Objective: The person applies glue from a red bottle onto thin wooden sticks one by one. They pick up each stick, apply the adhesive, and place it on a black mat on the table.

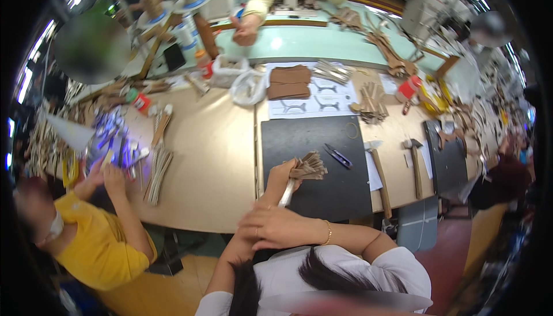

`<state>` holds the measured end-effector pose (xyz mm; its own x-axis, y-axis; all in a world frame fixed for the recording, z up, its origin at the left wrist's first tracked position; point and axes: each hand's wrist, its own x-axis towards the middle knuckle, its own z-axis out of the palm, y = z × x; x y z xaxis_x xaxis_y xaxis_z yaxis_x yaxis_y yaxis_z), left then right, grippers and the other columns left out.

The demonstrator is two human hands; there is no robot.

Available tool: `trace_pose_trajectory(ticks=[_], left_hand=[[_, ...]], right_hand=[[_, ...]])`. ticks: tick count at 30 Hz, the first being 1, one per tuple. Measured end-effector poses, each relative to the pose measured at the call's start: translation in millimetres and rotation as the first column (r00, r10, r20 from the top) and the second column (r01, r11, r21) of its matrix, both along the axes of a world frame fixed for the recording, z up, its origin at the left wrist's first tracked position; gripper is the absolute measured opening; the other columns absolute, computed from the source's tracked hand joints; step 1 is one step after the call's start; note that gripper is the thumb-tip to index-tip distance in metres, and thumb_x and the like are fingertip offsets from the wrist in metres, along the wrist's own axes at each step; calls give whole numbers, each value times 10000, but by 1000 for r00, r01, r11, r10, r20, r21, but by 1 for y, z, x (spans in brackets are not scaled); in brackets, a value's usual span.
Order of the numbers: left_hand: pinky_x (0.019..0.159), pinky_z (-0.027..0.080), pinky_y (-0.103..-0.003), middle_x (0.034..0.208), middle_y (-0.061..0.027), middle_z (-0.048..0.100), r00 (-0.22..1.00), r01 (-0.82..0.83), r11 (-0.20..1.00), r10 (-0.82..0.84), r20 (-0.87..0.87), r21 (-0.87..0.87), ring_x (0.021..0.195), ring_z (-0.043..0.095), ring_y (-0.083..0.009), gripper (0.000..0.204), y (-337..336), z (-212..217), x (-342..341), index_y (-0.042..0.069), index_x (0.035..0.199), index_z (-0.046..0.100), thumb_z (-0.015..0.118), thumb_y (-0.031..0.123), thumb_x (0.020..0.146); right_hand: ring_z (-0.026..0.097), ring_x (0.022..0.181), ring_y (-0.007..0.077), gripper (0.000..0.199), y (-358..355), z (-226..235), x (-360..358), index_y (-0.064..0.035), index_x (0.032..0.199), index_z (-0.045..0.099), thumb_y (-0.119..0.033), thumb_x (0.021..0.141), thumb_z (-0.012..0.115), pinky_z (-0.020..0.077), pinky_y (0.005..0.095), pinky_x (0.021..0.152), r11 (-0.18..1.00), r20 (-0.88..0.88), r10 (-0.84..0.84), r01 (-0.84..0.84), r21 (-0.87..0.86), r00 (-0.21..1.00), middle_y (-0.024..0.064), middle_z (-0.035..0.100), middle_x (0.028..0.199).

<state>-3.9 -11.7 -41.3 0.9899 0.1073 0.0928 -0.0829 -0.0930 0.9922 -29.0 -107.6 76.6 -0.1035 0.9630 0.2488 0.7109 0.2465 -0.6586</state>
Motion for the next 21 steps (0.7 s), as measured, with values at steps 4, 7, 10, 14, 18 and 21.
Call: trace_pose_trajectory(ticks=[4,7,10,14,18,21], left_hand=[[607,485,-417,723,-135,627,981,-187,877,145,126,443,698,612,-365,185,-5,13,-2,86,877,601,703,159,741],[598,476,-420,714,-142,620,975,-215,889,174,135,405,683,604,-377,185,-6,13,0,63,821,573,713,139,728],[588,467,-417,715,-145,622,979,-196,906,162,121,375,679,601,-378,179,-5,10,1,59,812,575,716,135,732],[669,509,-339,843,-126,697,988,-153,904,139,65,399,773,674,-270,140,-6,12,1,27,890,656,682,29,753],[613,477,-446,759,-153,637,968,-243,873,187,169,423,716,607,-384,168,-9,16,1,76,832,600,707,173,748],[628,474,-461,744,-146,629,965,-260,858,211,157,442,727,603,-381,178,-9,18,-1,84,807,586,708,194,739]], right_hand=[[556,1132,292,434,-4,-7,-10,-20,1169,603,-285,829,649,341,464,1078,994,-89,105,-106,-10,991,142,606,1174],[563,1118,276,419,-7,-8,-8,-30,1183,599,-274,845,638,347,470,1072,998,-53,69,-69,-7,996,133,614,1156],[570,1103,265,409,-9,-5,-2,-43,1200,591,-270,862,627,349,474,1068,1000,-34,24,-24,3,999,122,619,1136],[573,1094,258,394,-6,16,10,-59,1210,583,-270,878,615,358,475,1059,1000,-9,-6,6,17,1000,111,619,1117],[587,1051,248,379,0,63,28,-66,1229,573,-240,893,597,384,455,1025,970,-79,48,-28,243,996,98,615,1110],[607,1058,227,315,5,109,27,-59,1210,610,-169,916,582,414,434,997,865,-222,363,-239,442,905,103,604,1211]])
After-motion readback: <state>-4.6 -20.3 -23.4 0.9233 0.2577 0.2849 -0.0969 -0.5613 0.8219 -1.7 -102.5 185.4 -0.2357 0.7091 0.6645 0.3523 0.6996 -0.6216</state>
